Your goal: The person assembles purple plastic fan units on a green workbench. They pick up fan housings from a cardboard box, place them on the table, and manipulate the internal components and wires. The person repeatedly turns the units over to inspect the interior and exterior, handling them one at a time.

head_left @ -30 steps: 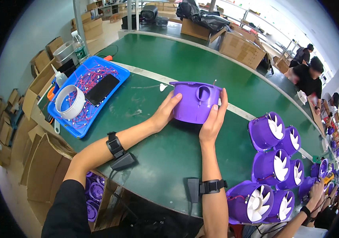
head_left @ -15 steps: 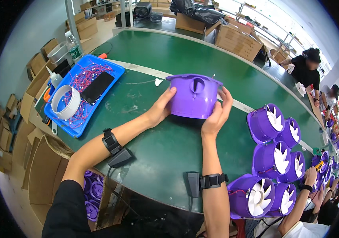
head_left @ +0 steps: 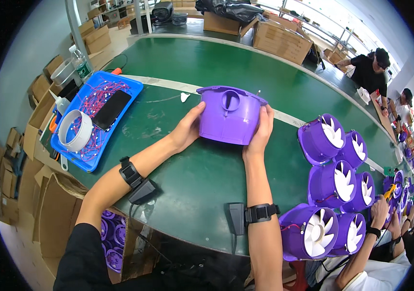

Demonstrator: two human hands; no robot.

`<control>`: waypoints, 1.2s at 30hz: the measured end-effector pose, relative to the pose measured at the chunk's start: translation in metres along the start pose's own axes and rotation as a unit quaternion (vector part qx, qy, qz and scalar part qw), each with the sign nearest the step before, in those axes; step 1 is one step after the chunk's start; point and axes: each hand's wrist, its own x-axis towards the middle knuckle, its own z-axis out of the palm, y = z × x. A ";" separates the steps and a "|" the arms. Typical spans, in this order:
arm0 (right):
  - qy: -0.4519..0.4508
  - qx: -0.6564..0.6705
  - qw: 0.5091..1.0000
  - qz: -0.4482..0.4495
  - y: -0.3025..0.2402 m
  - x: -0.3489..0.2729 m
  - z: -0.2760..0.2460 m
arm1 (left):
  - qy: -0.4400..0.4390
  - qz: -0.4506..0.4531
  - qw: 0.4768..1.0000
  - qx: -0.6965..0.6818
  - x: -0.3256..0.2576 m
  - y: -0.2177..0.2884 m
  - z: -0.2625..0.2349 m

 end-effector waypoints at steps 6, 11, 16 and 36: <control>-0.013 0.053 0.998 0.042 -0.002 -0.002 0.001 | 0.041 -0.019 0.999 -0.026 0.005 -0.001 0.000; -0.046 0.061 0.996 0.049 -0.009 -0.005 0.003 | 0.064 -0.036 0.996 -0.054 0.006 0.004 0.001; -0.049 0.051 0.996 0.045 -0.008 -0.004 0.001 | 0.063 -0.035 0.996 -0.053 0.007 0.002 -0.001; -0.078 0.003 0.997 -0.023 -0.002 -0.001 0.003 | 0.087 -0.038 0.993 -0.066 0.010 -0.001 0.001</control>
